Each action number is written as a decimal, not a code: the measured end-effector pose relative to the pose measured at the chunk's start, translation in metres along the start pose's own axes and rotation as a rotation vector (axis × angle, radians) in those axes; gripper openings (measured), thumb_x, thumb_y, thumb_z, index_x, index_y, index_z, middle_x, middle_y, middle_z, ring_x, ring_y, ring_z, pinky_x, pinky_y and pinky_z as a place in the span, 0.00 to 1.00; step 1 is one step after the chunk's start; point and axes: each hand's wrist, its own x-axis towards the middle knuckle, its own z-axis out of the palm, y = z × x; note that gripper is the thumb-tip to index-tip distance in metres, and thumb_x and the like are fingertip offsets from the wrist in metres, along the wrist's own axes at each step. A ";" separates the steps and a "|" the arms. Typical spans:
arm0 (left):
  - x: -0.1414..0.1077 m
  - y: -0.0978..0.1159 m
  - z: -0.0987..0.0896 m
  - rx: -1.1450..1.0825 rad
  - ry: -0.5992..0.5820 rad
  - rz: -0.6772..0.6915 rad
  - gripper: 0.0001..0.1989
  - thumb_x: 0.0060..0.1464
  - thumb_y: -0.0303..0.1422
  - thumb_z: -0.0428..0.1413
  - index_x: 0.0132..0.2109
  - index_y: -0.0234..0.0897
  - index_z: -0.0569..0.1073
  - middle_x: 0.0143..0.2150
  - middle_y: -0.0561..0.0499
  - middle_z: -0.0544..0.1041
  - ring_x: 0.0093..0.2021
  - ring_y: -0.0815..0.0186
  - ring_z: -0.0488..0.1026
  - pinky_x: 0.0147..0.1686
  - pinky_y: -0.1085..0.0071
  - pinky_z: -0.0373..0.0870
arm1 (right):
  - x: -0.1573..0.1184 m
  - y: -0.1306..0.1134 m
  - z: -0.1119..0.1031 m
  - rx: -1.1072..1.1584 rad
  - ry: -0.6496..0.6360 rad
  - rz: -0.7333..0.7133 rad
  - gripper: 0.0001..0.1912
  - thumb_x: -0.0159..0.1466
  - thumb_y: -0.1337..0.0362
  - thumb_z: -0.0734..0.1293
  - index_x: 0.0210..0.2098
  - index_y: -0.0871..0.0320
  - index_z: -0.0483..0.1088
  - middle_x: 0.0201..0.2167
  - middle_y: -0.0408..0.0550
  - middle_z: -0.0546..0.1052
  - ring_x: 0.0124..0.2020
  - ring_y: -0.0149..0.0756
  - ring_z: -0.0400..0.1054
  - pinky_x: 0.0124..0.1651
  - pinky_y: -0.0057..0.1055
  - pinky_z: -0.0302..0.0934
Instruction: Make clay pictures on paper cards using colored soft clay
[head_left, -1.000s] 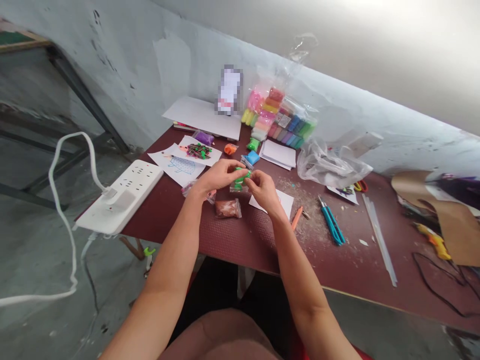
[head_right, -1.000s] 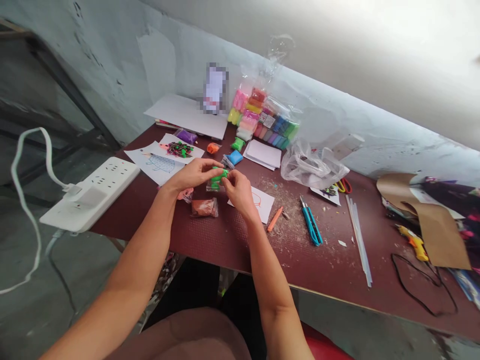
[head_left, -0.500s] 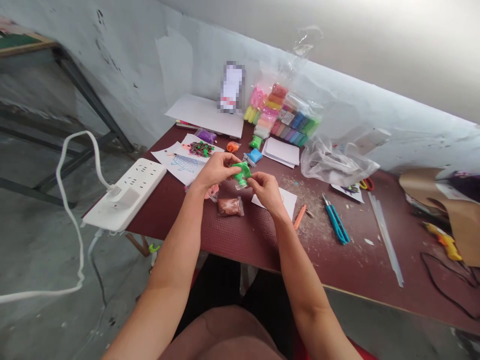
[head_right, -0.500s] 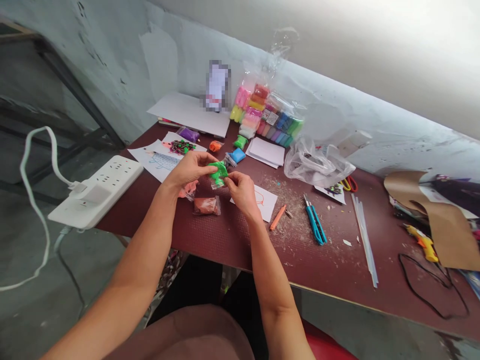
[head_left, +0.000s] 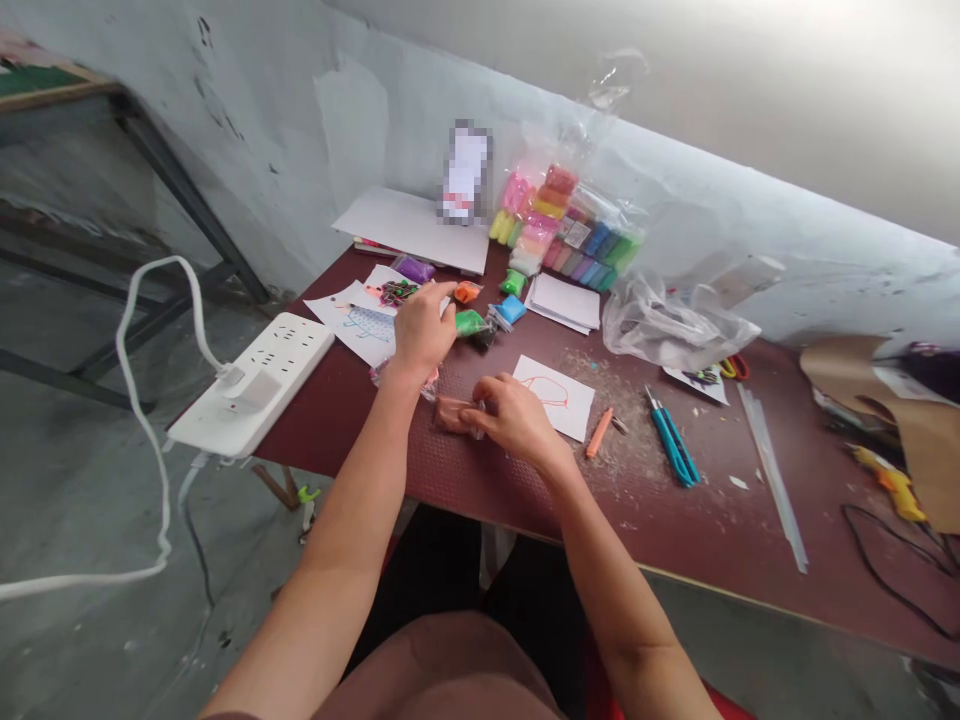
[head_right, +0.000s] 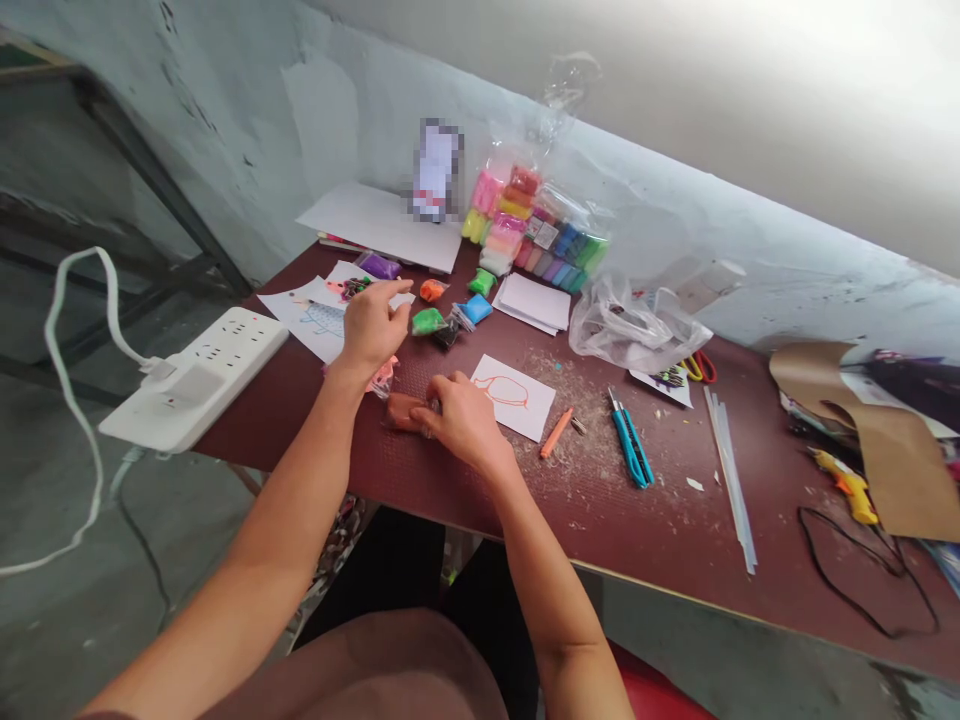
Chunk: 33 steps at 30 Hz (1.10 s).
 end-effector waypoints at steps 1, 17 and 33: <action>-0.001 0.004 -0.001 -0.066 0.008 -0.013 0.17 0.62 0.23 0.56 0.55 0.33 0.82 0.56 0.39 0.83 0.52 0.56 0.81 0.57 0.60 0.76 | -0.001 0.001 0.002 0.071 -0.007 -0.008 0.05 0.65 0.64 0.72 0.36 0.55 0.72 0.36 0.46 0.78 0.34 0.35 0.69 0.37 0.31 0.53; -0.015 0.028 -0.012 -0.811 -0.748 -0.146 0.18 0.52 0.36 0.70 0.49 0.34 0.83 0.42 0.43 0.86 0.37 0.64 0.81 0.33 0.71 0.75 | 0.014 0.055 -0.033 0.970 0.205 0.007 0.25 0.55 0.42 0.77 0.38 0.57 0.78 0.29 0.45 0.80 0.28 0.31 0.71 0.29 0.28 0.64; -0.015 0.026 0.001 -0.721 -0.777 -0.087 0.19 0.56 0.34 0.65 0.54 0.34 0.82 0.47 0.42 0.86 0.40 0.63 0.81 0.29 0.74 0.70 | 0.021 0.065 -0.013 0.879 0.428 0.040 0.21 0.56 0.46 0.75 0.30 0.53 0.67 0.21 0.38 0.71 0.21 0.29 0.66 0.23 0.26 0.58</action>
